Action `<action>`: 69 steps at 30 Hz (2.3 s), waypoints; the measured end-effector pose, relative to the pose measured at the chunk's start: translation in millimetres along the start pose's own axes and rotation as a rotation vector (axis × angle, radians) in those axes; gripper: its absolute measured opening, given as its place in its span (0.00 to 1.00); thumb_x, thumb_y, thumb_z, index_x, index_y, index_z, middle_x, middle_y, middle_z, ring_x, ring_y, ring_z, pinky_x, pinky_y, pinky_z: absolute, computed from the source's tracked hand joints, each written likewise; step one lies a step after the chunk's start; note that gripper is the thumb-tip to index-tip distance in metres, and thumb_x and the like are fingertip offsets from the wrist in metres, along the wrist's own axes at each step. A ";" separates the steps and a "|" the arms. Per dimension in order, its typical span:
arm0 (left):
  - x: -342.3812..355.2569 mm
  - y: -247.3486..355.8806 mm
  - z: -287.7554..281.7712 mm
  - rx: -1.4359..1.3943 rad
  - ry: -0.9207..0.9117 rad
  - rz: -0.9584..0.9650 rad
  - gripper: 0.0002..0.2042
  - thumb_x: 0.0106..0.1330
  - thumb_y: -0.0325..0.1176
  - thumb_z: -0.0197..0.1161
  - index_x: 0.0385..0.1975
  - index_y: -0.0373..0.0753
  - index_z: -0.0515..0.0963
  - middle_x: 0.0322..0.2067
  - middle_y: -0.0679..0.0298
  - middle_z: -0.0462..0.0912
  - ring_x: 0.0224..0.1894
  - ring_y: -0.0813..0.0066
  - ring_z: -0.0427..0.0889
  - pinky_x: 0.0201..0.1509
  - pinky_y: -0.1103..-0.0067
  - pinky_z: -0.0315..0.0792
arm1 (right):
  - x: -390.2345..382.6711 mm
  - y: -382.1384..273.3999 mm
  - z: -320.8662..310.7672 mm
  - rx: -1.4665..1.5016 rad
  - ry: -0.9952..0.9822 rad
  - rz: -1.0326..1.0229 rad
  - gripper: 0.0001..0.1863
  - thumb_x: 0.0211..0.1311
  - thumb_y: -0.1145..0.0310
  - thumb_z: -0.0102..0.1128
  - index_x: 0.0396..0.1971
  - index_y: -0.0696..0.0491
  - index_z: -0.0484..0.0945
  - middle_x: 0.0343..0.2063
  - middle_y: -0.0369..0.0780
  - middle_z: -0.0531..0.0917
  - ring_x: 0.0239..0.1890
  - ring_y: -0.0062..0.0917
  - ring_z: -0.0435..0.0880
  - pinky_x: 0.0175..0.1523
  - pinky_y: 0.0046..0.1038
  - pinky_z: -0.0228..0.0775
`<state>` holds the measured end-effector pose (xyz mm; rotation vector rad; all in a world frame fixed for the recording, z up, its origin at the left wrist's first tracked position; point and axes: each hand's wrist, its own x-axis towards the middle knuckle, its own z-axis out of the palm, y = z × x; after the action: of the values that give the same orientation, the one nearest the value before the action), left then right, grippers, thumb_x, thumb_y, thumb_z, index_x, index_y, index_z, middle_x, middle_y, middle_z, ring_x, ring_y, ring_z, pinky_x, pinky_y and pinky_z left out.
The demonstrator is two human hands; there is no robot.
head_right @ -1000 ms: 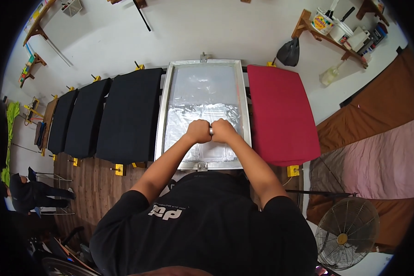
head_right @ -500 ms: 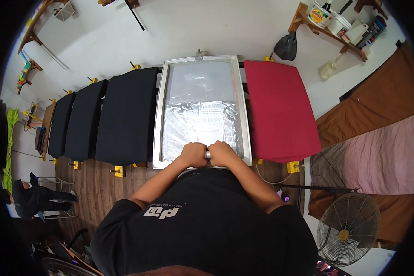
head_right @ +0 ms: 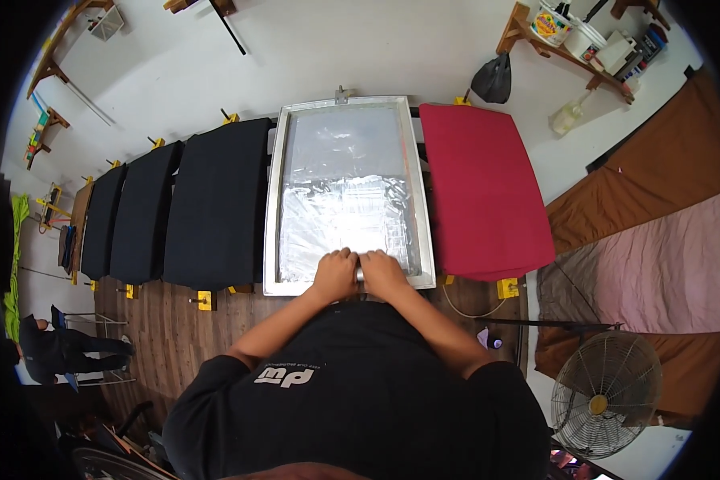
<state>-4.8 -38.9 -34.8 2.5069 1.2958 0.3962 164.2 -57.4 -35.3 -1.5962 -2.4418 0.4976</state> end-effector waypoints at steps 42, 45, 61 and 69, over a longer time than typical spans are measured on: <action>23.3 -7.0 6.4 0.016 0.029 -0.006 0.11 0.50 0.34 0.67 0.30 0.35 0.78 0.32 0.52 0.81 0.34 0.54 0.84 0.37 0.63 0.81 | 15.3 14.5 -3.4 0.087 0.072 0.003 0.10 0.46 0.75 0.62 0.32 0.58 0.78 0.36 0.49 0.82 0.43 0.47 0.81 0.50 0.45 0.77; 7.4 2.8 -4.9 -0.035 -0.036 0.001 0.11 0.49 0.35 0.68 0.28 0.35 0.80 0.31 0.51 0.82 0.32 0.52 0.85 0.36 0.62 0.81 | 1.3 9.1 -7.6 0.095 -0.019 0.016 0.10 0.45 0.72 0.63 0.30 0.58 0.79 0.34 0.50 0.83 0.42 0.48 0.83 0.49 0.45 0.78; 90.9 -39.1 -29.4 0.103 -0.283 -0.137 0.14 0.49 0.45 0.65 0.27 0.42 0.87 0.29 0.51 0.88 0.34 0.50 0.88 0.41 0.62 0.83 | 93.6 39.6 -45.3 0.085 -0.200 0.066 0.11 0.39 0.70 0.66 0.26 0.59 0.86 0.31 0.57 0.86 0.36 0.51 0.87 0.46 0.44 0.81; 24.8 0.0 -29.4 0.008 -0.354 -0.097 0.14 0.48 0.42 0.66 0.29 0.40 0.87 0.26 0.49 0.86 0.32 0.48 0.87 0.39 0.61 0.81 | 25.6 7.3 -30.1 0.093 -0.269 0.035 0.12 0.40 0.68 0.65 0.26 0.58 0.86 0.28 0.55 0.86 0.34 0.51 0.87 0.44 0.45 0.81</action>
<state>-1.9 -14.7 -5.1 2.3685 1.2673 -0.0735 169.9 -26.0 -10.8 -1.6297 -2.5364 0.8699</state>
